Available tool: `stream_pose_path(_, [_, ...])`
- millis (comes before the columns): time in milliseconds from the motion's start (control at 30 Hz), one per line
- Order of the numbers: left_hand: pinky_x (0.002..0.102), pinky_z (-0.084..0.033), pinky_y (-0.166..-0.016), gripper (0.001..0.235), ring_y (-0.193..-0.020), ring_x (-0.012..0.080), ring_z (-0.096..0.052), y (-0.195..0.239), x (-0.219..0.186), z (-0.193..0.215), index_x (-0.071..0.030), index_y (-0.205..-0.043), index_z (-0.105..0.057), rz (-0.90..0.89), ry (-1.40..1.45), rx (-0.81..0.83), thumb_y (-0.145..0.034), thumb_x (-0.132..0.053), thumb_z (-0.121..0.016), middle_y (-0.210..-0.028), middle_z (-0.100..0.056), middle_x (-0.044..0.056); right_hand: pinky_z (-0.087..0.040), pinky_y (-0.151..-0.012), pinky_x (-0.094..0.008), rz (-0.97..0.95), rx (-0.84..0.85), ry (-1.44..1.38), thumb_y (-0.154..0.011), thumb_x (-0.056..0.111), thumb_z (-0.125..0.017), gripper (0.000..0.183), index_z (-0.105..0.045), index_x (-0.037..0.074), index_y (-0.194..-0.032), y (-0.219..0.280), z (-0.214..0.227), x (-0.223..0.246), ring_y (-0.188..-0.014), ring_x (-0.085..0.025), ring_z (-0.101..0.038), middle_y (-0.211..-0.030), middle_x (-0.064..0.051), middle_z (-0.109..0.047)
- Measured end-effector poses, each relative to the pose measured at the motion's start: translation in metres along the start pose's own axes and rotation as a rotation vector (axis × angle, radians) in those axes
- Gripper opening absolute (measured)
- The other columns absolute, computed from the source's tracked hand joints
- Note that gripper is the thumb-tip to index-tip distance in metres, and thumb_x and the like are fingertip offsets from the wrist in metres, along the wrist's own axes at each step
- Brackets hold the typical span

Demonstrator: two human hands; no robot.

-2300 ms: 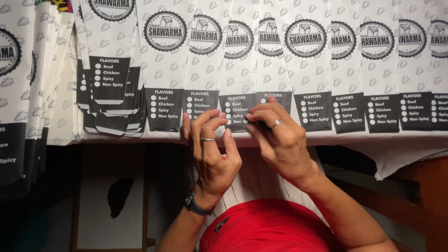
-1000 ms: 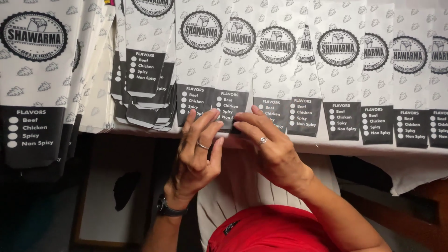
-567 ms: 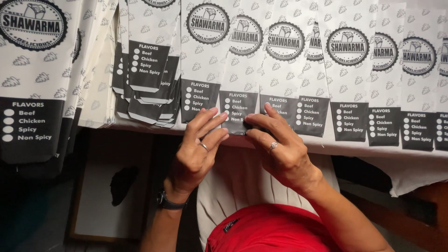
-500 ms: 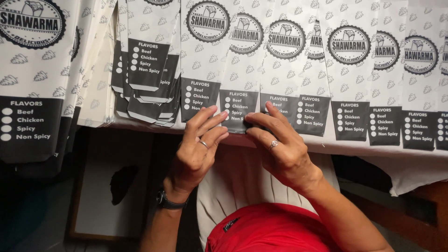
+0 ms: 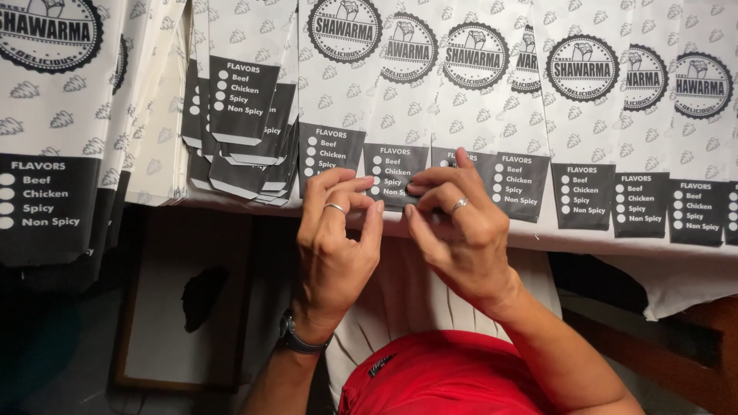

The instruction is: Assembling paper shawarma wraps by folding them along pre-scored lines and applying glue to the edges.

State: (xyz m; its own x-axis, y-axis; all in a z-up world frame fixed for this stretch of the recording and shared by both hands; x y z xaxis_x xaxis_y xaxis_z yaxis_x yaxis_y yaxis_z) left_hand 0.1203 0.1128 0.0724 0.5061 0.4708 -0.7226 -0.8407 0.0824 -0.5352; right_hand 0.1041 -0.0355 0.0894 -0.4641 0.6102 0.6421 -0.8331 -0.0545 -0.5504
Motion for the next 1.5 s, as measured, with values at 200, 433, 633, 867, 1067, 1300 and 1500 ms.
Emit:
stream_pose_path(200, [0.045, -0.057, -0.098, 0.013, -0.105, 0.0307, -0.071, 0.005, -0.001, -0.001, -0.003, -0.089, -0.061, 0.022, -0.052, -0.099, -0.088, 0.004, -0.071, -0.105, -0.062, 0.010, -0.029, -0.124, -0.049, -0.081, 0.039, 0.017, -0.088, 0.006, -0.081, 0.016, -0.068, 0.004, -0.097, -0.007, -0.007, -0.004, -0.099, -0.028, -0.071, -0.103, -0.011, -0.070])
stream_pose_path(433, [0.051, -0.048, -0.109, 0.009, -0.108, 0.0329, -0.068, 0.016, 0.001, -0.004, -0.002, -0.098, -0.062, 0.010, -0.062, -0.225, -0.095, 0.007, -0.062, -0.102, -0.065, 0.010, -0.035, -0.120, -0.054, -0.172, 0.132, -0.090, -0.084, -0.006, -0.079, 0.017, -0.069, 0.002, -0.095, -0.008, -0.002, -0.014, -0.095, -0.029, -0.073, -0.098, -0.011, -0.073])
stream_pose_path(633, [0.050, -0.050, -0.106, 0.029, -0.111, 0.0360, -0.065, 0.017, -0.009, -0.005, -0.003, -0.117, -0.062, -0.008, -0.215, -0.249, -0.093, -0.012, -0.077, -0.117, -0.062, 0.016, -0.035, -0.120, -0.054, -0.192, 0.129, -0.094, -0.083, -0.006, -0.079, 0.020, -0.070, 0.004, -0.098, -0.005, -0.003, -0.017, -0.097, -0.030, -0.073, -0.101, -0.011, -0.074])
stream_pose_path(867, [0.042, -0.059, -0.089, 0.016, -0.103, 0.0343, -0.068, 0.010, -0.006, 0.002, 0.000, -0.106, -0.063, 0.016, -0.051, -0.294, -0.094, 0.005, -0.071, -0.104, -0.063, 0.011, -0.035, -0.120, -0.053, -0.139, 0.132, -0.067, -0.087, -0.003, -0.075, 0.019, -0.070, 0.005, -0.103, -0.007, -0.002, -0.010, -0.100, -0.032, -0.072, -0.107, -0.013, -0.072])
stream_pose_path(1067, [0.037, -0.061, -0.085, 0.008, -0.101, 0.0332, -0.067, 0.012, -0.008, 0.003, 0.002, -0.103, -0.062, -0.006, -0.082, -0.326, -0.098, 0.009, -0.061, -0.095, -0.067, 0.010, -0.033, -0.122, -0.052, -0.111, 0.108, -0.038, -0.085, -0.004, -0.074, 0.022, -0.069, 0.005, -0.104, -0.005, -0.005, -0.007, -0.100, -0.031, -0.071, -0.107, -0.012, -0.071])
stream_pose_path(1300, [0.042, -0.060, -0.089, 0.016, -0.105, 0.0303, -0.069, 0.020, -0.010, -0.003, -0.004, -0.109, -0.067, -0.027, -0.195, -0.350, -0.101, 0.004, -0.057, -0.106, -0.067, 0.008, -0.030, -0.122, -0.050, -0.058, 0.054, 0.061, -0.089, -0.005, -0.073, 0.017, -0.068, 0.002, -0.104, -0.002, -0.006, -0.003, -0.101, -0.033, -0.072, -0.103, -0.013, -0.069])
stream_pose_path(1500, [0.044, -0.060, -0.094, 0.014, -0.104, 0.0358, -0.073, 0.025, -0.017, -0.001, 0.003, -0.102, -0.068, -0.205, -0.112, -0.351, -0.098, 0.012, -0.057, -0.111, -0.069, 0.019, -0.036, -0.120, -0.052, 0.023, 0.029, 0.051, -0.085, -0.015, -0.065, 0.029, -0.070, 0.000, -0.109, -0.004, -0.004, 0.006, -0.101, -0.032, -0.072, -0.110, -0.013, -0.070])
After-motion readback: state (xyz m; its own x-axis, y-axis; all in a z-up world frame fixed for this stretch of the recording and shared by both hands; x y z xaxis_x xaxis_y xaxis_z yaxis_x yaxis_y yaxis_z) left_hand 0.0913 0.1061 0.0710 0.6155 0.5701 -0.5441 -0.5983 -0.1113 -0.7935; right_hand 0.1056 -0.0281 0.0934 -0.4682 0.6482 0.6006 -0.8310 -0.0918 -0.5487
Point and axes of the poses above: each hand's wrist, its own y-axis away from the middle knuckle, its own z-axis out of the back of the hand, x = y × z, the point moved 10 cm from there along -y, towards the middle knuckle
